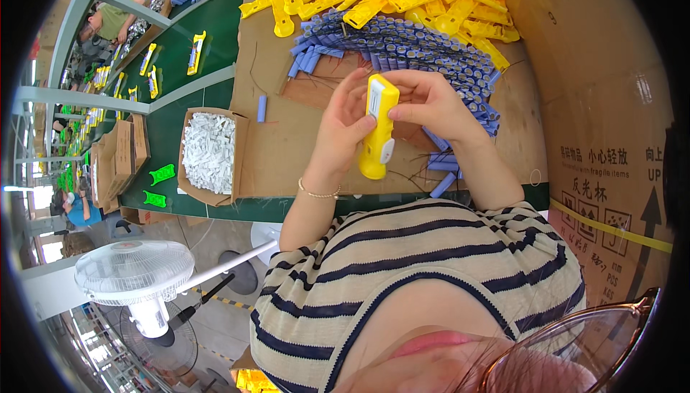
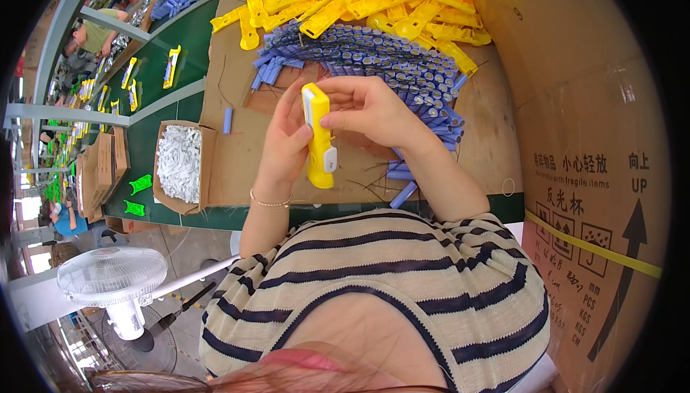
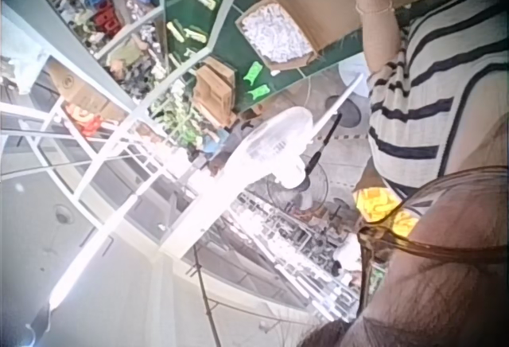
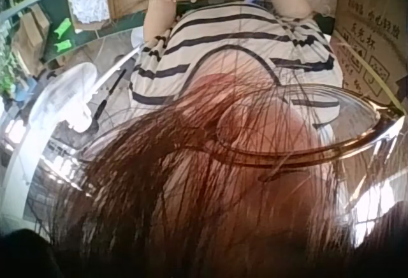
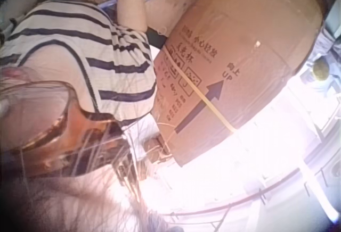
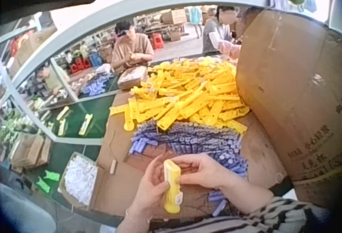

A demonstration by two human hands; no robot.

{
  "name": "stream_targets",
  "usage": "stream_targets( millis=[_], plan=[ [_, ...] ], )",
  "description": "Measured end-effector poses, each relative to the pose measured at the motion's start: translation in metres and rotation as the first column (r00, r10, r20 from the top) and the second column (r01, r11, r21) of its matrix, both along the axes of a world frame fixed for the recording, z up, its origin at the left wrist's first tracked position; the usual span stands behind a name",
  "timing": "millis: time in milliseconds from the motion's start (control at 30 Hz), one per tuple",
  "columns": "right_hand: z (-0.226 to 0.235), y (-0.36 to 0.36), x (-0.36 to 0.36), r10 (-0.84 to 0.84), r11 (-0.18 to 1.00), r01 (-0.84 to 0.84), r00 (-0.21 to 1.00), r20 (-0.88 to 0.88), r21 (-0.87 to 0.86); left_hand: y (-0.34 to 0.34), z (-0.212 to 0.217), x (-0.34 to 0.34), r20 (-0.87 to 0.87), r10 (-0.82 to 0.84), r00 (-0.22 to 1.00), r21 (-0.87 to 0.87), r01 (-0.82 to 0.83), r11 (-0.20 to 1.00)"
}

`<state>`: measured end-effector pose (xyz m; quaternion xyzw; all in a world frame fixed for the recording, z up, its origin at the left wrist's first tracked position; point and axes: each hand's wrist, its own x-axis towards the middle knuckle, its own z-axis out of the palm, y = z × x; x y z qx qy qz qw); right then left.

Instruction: The person assembles blue electronic components, white plastic parts, and wiring into yellow plastic housings by hand, taking the components from a cardboard box and inserting them into the housings.

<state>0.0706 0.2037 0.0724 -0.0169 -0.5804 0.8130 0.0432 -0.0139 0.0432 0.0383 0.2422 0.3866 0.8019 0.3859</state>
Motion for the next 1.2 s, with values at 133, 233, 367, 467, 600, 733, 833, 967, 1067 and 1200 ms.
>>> stream_targets(
  millis=[133,233,367,467,600,733,833,967,1067,1200],
  plan=[
    [0.011,-0.003,-0.003,-0.086,0.964,0.087,0.996,-0.014,0.250,-0.002,-0.021,0.000,0.022,-0.018,1.000,-0.081,0.020,0.997],
    [0.008,-0.020,-0.006,-0.218,0.928,0.218,0.975,-0.034,0.303,-0.003,-0.025,0.014,-0.353,0.048,0.934,-0.219,-0.133,0.967],
    [-0.001,-0.023,-0.007,-0.277,0.905,0.274,0.960,-0.040,0.326,0.000,-0.026,0.021,-0.406,0.216,0.888,-0.115,-0.284,0.952],
    [-0.001,-0.021,-0.006,-0.305,0.725,0.274,0.950,-0.062,0.631,-0.003,-0.024,0.017,-0.405,0.254,0.878,-0.085,-0.313,0.946],
    [-0.007,-0.021,-0.009,-0.338,0.626,0.459,0.888,-0.310,0.631,-0.003,-0.023,0.017,-0.458,0.228,0.859,-0.136,-0.321,0.937],
    [-0.008,-0.037,-0.008,-0.279,0.421,0.578,0.815,-0.507,0.699,0.004,-0.027,0.021,-0.586,0.432,0.686,-0.093,-0.587,0.804],
    [-0.025,-0.052,-0.011,-0.202,0.300,0.611,0.791,-0.577,0.732,0.002,-0.035,0.017,-0.425,0.527,0.735,-0.065,-0.606,0.793],
    [-0.041,-0.072,-0.013,-0.089,0.161,0.563,0.827,-0.556,0.811,-0.011,-0.044,0.011,-0.267,0.550,0.792,-0.063,-0.584,0.810],
    [-0.047,-0.083,-0.019,-0.002,0.148,0.540,0.838,-0.546,0.828,-0.025,-0.048,0.007,-0.229,0.517,0.825,-0.143,-0.554,0.820],
    [-0.055,-0.097,-0.034,0.129,0.211,0.485,0.847,-0.516,0.849,-0.050,-0.054,0.001,-0.174,0.533,0.828,-0.214,-0.560,0.801]
  ],
)
